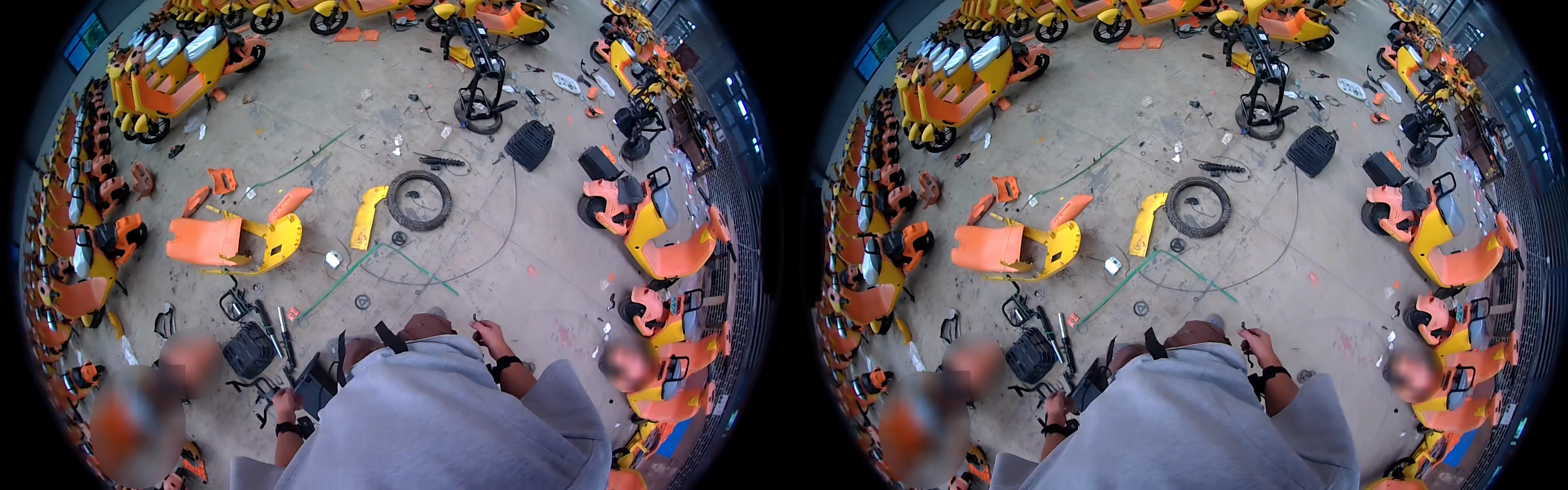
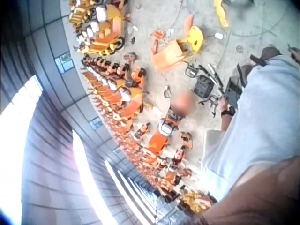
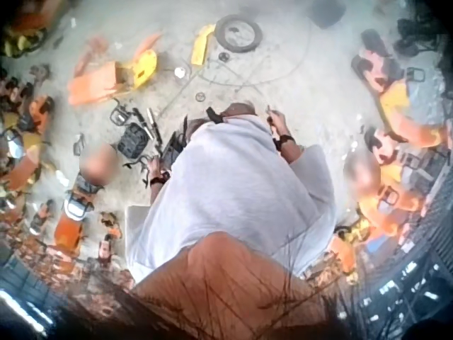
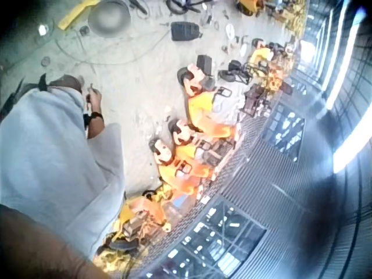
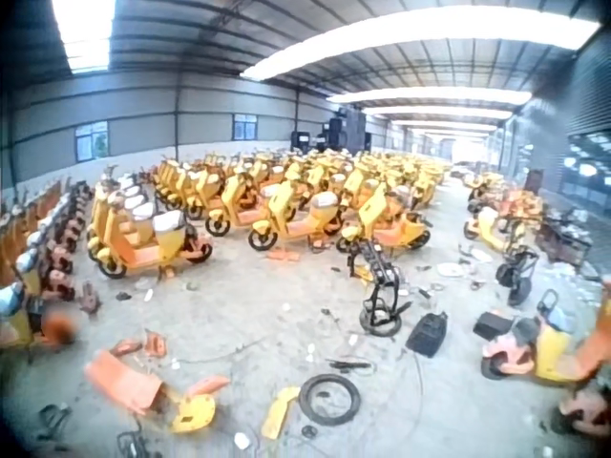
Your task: The person uses pliers to manipulate wires on the frame of a scooter. They handle the wires and the metal frame while sitting on the floor of a warehouse.
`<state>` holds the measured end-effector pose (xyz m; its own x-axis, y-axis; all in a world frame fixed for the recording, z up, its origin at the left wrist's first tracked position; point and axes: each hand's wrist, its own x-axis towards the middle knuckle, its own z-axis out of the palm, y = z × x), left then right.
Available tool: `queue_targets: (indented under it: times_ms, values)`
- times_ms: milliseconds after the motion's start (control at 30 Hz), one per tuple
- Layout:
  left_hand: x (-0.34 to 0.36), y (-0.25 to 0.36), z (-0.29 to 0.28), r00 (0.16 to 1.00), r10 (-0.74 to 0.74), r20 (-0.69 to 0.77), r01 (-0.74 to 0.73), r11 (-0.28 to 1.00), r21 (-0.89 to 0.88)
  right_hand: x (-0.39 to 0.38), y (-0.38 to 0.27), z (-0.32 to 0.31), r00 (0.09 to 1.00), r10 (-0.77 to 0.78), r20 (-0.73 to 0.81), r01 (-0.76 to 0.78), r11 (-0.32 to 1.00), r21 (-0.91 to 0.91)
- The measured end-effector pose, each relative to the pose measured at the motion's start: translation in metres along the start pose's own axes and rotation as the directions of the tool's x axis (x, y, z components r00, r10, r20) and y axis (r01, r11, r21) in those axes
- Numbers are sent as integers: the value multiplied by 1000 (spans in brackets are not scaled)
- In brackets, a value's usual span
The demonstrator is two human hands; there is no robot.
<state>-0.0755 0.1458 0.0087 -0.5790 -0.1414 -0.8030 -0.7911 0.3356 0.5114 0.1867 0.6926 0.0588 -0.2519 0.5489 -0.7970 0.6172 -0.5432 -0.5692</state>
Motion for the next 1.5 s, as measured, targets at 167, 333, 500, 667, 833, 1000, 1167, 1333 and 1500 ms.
queue_targets:
  times_ms: [167,333,500,667,833,1000,1167,1333,1500]
  values:
    - [-65,61,98,963,262,55,-266,961,75,19,43,-76,995,100,11,-100,995,-13]
    - [-76,46,142,952,189,242,-277,867,414,41,67,-116,980,188,-58,-180,977,116]
    - [-116,67,178,912,201,357,-409,492,768,46,85,-161,982,171,-74,-150,959,239]
    - [-109,99,236,920,198,337,-388,568,726,38,93,-177,967,215,-139,-166,940,297]
    - [-52,131,303,947,35,319,-220,794,567,47,86,-176,936,144,-320,-95,982,163]
    - [-16,178,417,846,176,504,-513,526,679,76,79,-205,953,123,-275,-62,974,219]
    - [-25,245,522,801,220,557,-565,585,582,130,12,-244,970,184,-158,-92,881,463]
    - [-16,286,568,815,225,534,-525,678,515,165,-134,-285,986,168,-13,-146,888,436]
    - [2,304,582,887,89,453,-344,781,521,216,-224,-323,1000,10,-17,-2,902,432]
